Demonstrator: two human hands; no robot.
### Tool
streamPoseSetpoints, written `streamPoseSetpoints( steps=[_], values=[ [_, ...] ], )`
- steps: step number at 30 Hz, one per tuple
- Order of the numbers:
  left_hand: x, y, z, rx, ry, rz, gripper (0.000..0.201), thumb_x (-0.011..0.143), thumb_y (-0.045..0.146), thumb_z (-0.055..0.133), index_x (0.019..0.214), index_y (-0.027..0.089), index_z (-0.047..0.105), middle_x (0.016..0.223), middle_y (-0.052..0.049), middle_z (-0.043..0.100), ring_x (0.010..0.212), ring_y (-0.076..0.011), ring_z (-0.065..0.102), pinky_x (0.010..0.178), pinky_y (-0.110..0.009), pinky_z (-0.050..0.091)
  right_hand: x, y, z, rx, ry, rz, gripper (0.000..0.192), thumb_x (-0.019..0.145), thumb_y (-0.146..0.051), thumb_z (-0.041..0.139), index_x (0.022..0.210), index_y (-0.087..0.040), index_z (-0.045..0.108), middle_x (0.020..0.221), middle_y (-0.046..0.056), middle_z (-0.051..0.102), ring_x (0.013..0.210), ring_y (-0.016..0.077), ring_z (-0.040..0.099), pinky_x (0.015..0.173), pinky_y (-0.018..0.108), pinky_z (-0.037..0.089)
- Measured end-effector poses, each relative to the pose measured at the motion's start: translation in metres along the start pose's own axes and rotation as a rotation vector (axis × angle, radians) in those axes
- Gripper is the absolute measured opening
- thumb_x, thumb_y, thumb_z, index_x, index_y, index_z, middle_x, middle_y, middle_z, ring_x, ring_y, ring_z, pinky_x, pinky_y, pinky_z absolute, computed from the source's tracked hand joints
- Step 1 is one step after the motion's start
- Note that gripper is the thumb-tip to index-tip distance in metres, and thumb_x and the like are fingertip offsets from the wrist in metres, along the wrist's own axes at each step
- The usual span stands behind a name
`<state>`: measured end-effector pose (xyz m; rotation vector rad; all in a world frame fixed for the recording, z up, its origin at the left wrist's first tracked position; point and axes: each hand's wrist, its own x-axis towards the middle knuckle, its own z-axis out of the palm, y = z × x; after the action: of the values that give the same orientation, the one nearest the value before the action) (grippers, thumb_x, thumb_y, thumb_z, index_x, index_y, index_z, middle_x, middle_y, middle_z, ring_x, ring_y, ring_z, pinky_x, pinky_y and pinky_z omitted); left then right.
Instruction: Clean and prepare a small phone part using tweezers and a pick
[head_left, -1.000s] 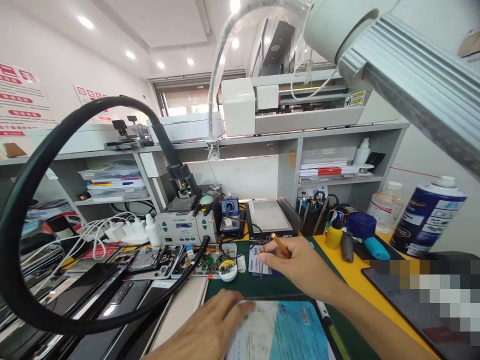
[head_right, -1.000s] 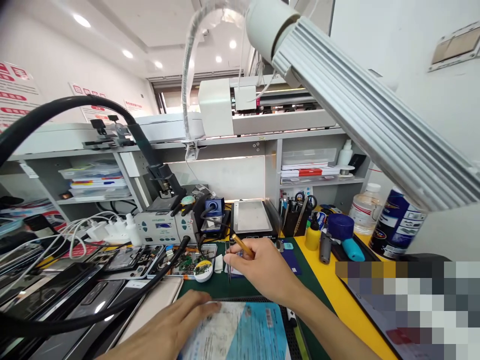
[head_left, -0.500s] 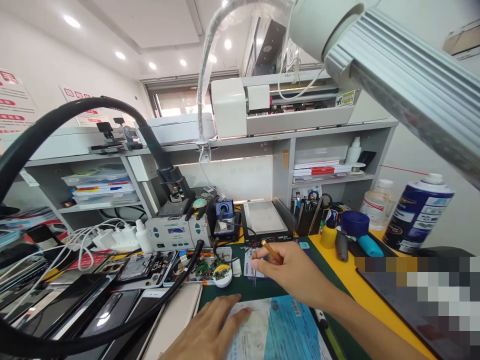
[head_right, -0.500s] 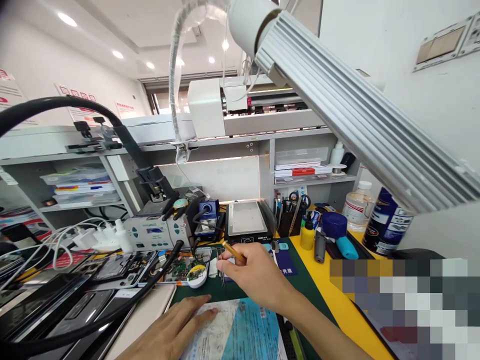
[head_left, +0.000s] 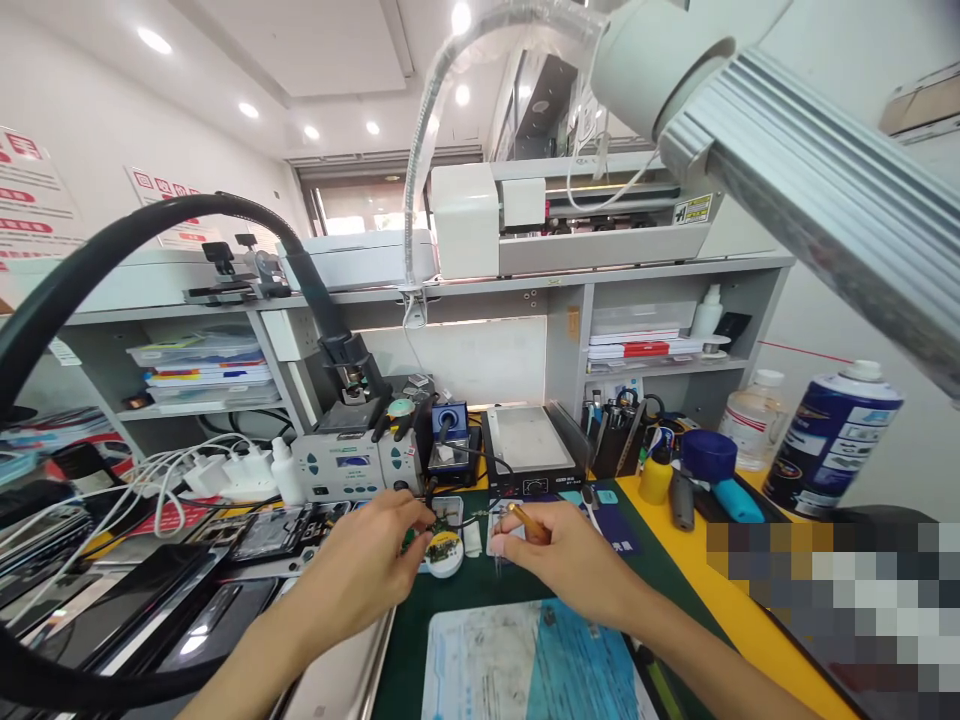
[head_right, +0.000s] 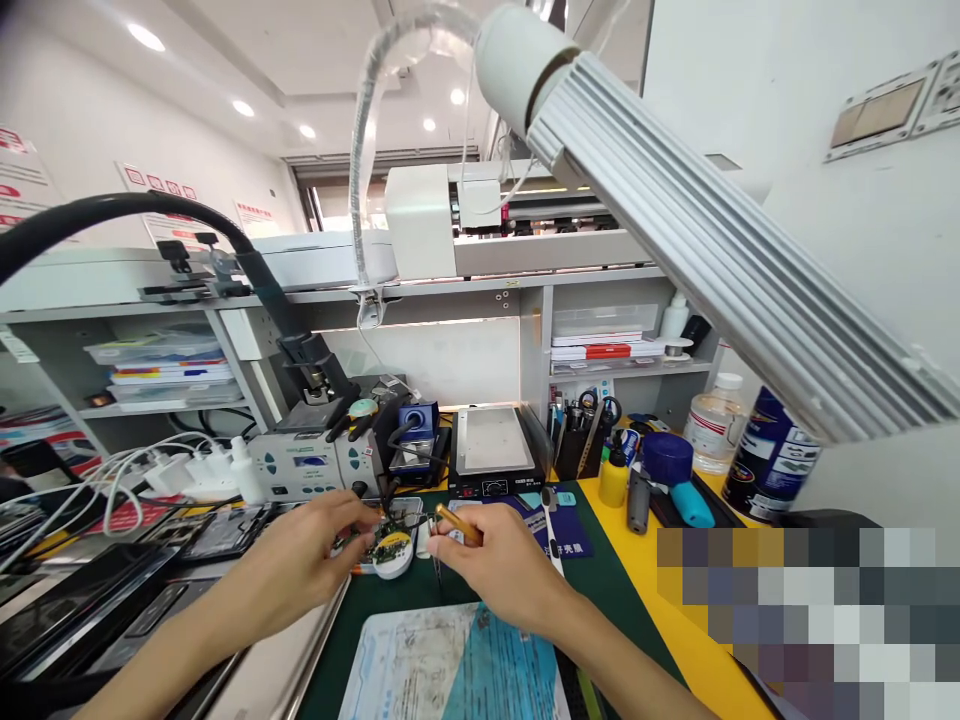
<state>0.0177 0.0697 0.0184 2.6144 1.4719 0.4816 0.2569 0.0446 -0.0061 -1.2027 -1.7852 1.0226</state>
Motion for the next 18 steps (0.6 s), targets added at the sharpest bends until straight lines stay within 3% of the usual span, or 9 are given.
streamPoseSetpoints(
  steps=[4, 9, 14, 18],
  values=[
    [0.001, -0.009, 0.016, 0.069, -0.1, 0.035, 0.013, 0.089, 0.023, 0.062, 0.094, 0.021, 0.073, 0.101, -0.007, 0.07, 0.1, -0.0297, 0.067, 0.084, -0.043, 0.052, 0.0, 0.002, 0.001, 0.005, 0.0, -0.002, 0.04, 0.092, -0.036, 0.06, 0.064, -0.022, 0.035, 0.065, -0.007, 0.024, 0.06, 0.0122, 0.023, 0.055, 0.028, 0.02],
    [0.002, -0.011, 0.027, 0.115, -0.133, 0.026, 0.011, 0.095, 0.026, 0.064, 0.097, 0.016, 0.068, 0.101, -0.004, 0.069, 0.094, -0.0211, 0.066, 0.084, -0.041, 0.054, 0.0, 0.003, 0.001, 0.007, 0.004, -0.003, 0.043, 0.091, -0.038, 0.061, 0.063, -0.022, 0.032, 0.065, -0.007, 0.024, 0.06, 0.0122, 0.022, 0.055, 0.028, 0.019],
    [0.005, -0.026, 0.018, 0.17, -0.09, -0.064, 0.016, 0.095, 0.031, 0.065, 0.096, 0.015, 0.066, 0.096, -0.003, 0.068, 0.087, -0.0194, 0.066, 0.08, -0.039, 0.055, 0.001, 0.004, 0.001, 0.003, -0.005, -0.004, 0.038, 0.091, -0.039, 0.06, 0.065, -0.021, 0.039, 0.067, -0.006, 0.029, 0.061, 0.0126, 0.024, 0.057, 0.028, 0.02],
    [0.005, -0.036, 0.0, 0.137, -0.052, -0.085, 0.015, 0.098, 0.022, 0.057, 0.108, 0.016, 0.066, 0.105, -0.006, 0.068, 0.091, -0.0217, 0.067, 0.083, -0.041, 0.053, 0.001, 0.005, 0.001, 0.001, -0.004, -0.01, 0.037, 0.091, -0.04, 0.06, 0.065, -0.021, 0.042, 0.067, -0.006, 0.031, 0.062, 0.0128, 0.026, 0.058, 0.028, 0.021]
  ],
)
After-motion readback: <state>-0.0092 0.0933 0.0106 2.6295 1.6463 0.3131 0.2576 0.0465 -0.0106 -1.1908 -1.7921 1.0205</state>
